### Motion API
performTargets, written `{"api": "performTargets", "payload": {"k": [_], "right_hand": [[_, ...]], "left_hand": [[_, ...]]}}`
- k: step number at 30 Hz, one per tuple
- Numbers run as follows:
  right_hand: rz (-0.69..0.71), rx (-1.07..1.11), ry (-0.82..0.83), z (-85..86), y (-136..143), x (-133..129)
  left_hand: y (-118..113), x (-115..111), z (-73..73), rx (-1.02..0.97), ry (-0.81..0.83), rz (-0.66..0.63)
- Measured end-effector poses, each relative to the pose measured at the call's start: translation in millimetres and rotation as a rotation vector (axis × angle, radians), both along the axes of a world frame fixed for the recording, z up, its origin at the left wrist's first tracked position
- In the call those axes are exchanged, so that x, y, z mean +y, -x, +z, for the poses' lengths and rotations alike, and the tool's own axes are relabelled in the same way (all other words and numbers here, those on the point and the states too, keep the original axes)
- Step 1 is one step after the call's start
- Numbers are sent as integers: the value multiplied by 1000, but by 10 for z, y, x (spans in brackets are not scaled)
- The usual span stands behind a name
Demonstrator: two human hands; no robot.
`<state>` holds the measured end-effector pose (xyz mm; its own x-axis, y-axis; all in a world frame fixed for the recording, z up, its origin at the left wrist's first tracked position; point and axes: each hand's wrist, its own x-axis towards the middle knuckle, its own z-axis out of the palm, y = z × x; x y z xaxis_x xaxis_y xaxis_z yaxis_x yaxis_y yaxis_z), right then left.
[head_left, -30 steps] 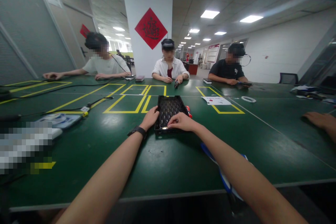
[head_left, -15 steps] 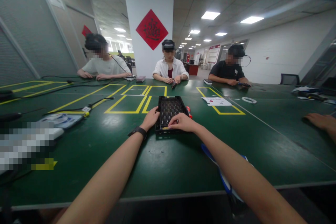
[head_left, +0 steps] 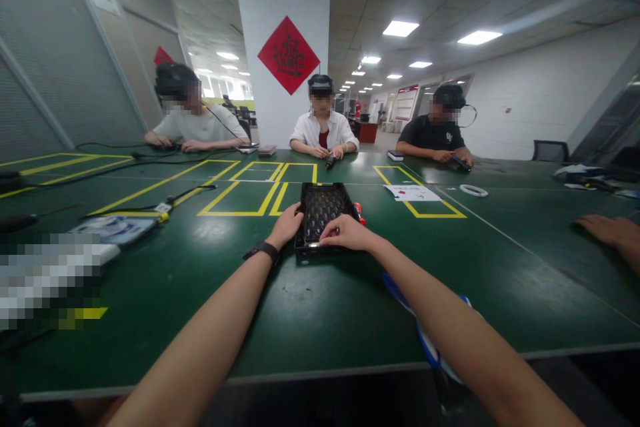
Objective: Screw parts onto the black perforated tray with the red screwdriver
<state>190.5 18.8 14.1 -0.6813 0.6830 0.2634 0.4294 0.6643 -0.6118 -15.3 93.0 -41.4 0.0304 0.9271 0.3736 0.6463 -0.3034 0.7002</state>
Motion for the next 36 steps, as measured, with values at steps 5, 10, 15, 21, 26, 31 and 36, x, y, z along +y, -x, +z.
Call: {"api": "performTargets", "payload": {"k": [5,10,15,21,26,31,36], "right_hand": [[1,-24,-33,-10,-4,9],[-25,23,-78,-33,-1,64],[-329,203,-209,-12,-41,169],[-363,-172,-274,-53,28,319],[-385,-336,-265,-75,146,389],[-368,-222,-248,-88,166,383],[-109,-46,-18,-67,254,284]], "left_hand": [[-2,-14,0,0,0,2],[4,4,-12,1,-10,-6],[9,8,-6,3,-9,-15],[-7,-20,12,4,-3,-3],[-11,-18,7,14,-14,-1],[-1,-1,-2,19,-12,-2],[7,10,-10,7,-17,-11]]}}
